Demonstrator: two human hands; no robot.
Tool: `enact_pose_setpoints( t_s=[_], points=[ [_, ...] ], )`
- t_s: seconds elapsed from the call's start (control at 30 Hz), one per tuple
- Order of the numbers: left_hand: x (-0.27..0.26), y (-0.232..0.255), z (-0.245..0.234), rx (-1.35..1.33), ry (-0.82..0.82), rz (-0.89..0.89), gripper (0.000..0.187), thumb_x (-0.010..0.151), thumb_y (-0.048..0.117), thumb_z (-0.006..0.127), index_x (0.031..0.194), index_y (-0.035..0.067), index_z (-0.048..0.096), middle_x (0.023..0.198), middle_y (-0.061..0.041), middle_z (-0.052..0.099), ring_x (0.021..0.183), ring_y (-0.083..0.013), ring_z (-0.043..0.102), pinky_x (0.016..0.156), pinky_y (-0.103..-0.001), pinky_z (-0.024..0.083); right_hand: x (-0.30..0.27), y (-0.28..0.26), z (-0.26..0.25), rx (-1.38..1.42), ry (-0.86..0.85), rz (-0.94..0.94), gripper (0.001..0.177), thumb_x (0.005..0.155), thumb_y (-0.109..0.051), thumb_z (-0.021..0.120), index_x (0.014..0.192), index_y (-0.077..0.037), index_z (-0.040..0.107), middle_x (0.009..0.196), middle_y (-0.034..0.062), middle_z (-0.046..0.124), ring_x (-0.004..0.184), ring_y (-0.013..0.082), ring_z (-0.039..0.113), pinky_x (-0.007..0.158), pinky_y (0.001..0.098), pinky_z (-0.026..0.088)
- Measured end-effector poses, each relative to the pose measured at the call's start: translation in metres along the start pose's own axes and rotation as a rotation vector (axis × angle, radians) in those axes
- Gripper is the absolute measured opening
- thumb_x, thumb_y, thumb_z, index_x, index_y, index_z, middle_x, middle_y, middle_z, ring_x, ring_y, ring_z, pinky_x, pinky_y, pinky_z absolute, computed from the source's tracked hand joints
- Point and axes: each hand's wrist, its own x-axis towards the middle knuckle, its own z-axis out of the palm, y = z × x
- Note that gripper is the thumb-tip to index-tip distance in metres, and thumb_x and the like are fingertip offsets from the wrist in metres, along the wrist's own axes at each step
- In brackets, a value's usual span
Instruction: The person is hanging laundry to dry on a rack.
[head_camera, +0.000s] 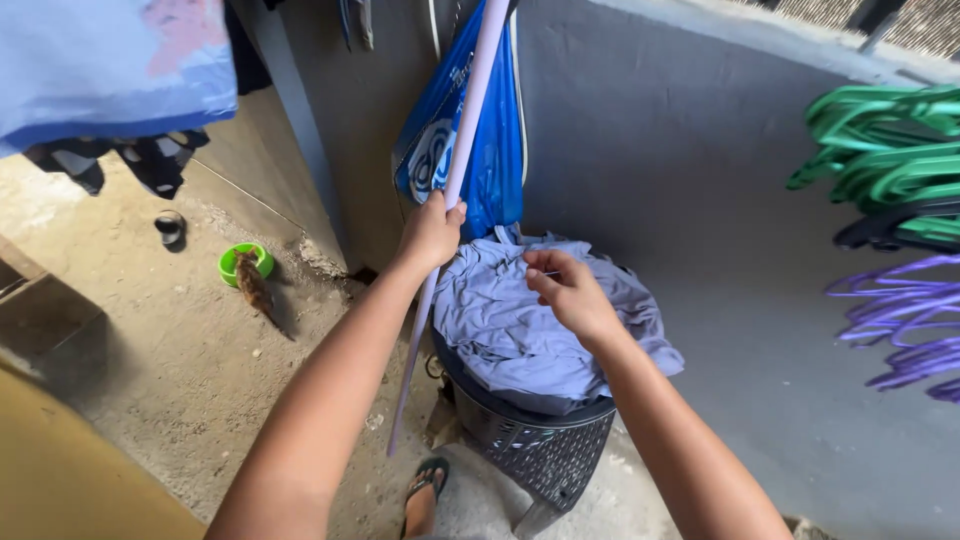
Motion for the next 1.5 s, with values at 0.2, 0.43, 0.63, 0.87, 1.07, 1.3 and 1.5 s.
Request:
enact_pose_setpoints(
  t_s=[0.2,0.43,0.63,0.87,1.07,1.3,1.5],
  points=[
    [0.04,-0.088,0.046,0.096,-0.168,-0.123,0.038,0.1,0.038,0.058,0.117,0.005,0.064,0.109,-0.024,0.072,0.105,-0.0432,0.068,0.088,-0.051,0.053,0.036,0.012,0.013,0.01,0.087,0.067,0.03,0.098,-0.019,0.064,0.124,-0.006,0.067,0.102,0.0008,0.07,0.093,0.0107,0.065,0.079,0.0292,0.052],
    [0.065,-0.185,0.098,0.203,-0.37,-0.155,0.041,0.097,0.041,0.059,0.115,0.004,0.064,0.111,-0.026,0.069,0.106,-0.0452,0.065,0.088,-0.054,0.051,0.039,0.045,0.0,0.018,0.244,0.154,0.03,0.098,-0.019,0.063,0.125,-0.006,0.067,0.101,0.0,0.07,0.093,0.0102,0.064,0.079,0.0281,0.052],
    [0.092,-0.211,0.127,0.0,-0.305,-0.02,0.041,0.097,0.04,0.064,0.104,0.0,0.063,0.101,-0.027,0.07,0.097,-0.0455,0.068,0.083,-0.053,0.053,0.011,0.041,-0.009,-0.061,0.381,0.249,0.029,0.099,-0.02,0.063,0.124,-0.005,0.067,0.099,-0.0001,0.069,0.091,0.0095,0.063,0.08,0.0275,0.052],
    [0.106,-0.201,0.136,0.058,-0.265,0.029,0.042,0.094,0.038,0.07,0.103,-0.002,0.064,0.097,-0.028,0.071,0.094,-0.0461,0.069,0.083,-0.052,0.054,-0.013,0.072,-0.019,-0.053,0.484,0.276,0.03,0.099,-0.018,0.065,0.125,-0.003,0.067,0.097,-0.0001,0.067,0.087,0.0087,0.06,0.077,0.0266,0.051],
    [0.097,-0.169,0.117,0.121,-0.267,-0.109,0.057,0.085,0.051,0.079,0.099,-0.002,0.066,0.097,-0.027,0.072,0.093,-0.0449,0.07,0.082,-0.052,0.054,-0.049,0.081,-0.018,-0.07,0.553,0.279,0.03,0.1,-0.017,0.065,0.126,-0.001,0.066,0.097,-0.0005,0.067,0.088,0.0073,0.059,0.077,0.0251,0.05],
    [0.084,-0.127,0.087,0.229,-0.27,-0.238,0.056,0.084,0.047,0.081,0.11,0.001,0.064,0.109,-0.024,0.071,0.103,-0.0426,0.069,0.093,-0.051,0.053,-0.077,0.094,-0.014,-0.096,0.613,0.282,0.03,0.1,-0.015,0.065,0.126,0.0,0.065,0.1,0.0022,0.071,0.092,0.008,0.064,0.084,0.0251,0.053],
    [0.039,-0.131,0.068,-0.005,-0.018,0.115,0.057,0.093,0.023,0.083,0.132,-0.002,0.05,0.13,-0.021,0.054,0.122,-0.0381,0.057,0.104,-0.048,0.046,-0.091,0.09,-0.004,-0.361,0.775,0.327,0.035,0.094,-0.017,0.07,0.125,0.0,0.066,0.106,0.0073,0.071,0.093,0.0147,0.068,0.082,0.0298,0.057]
  ],
)
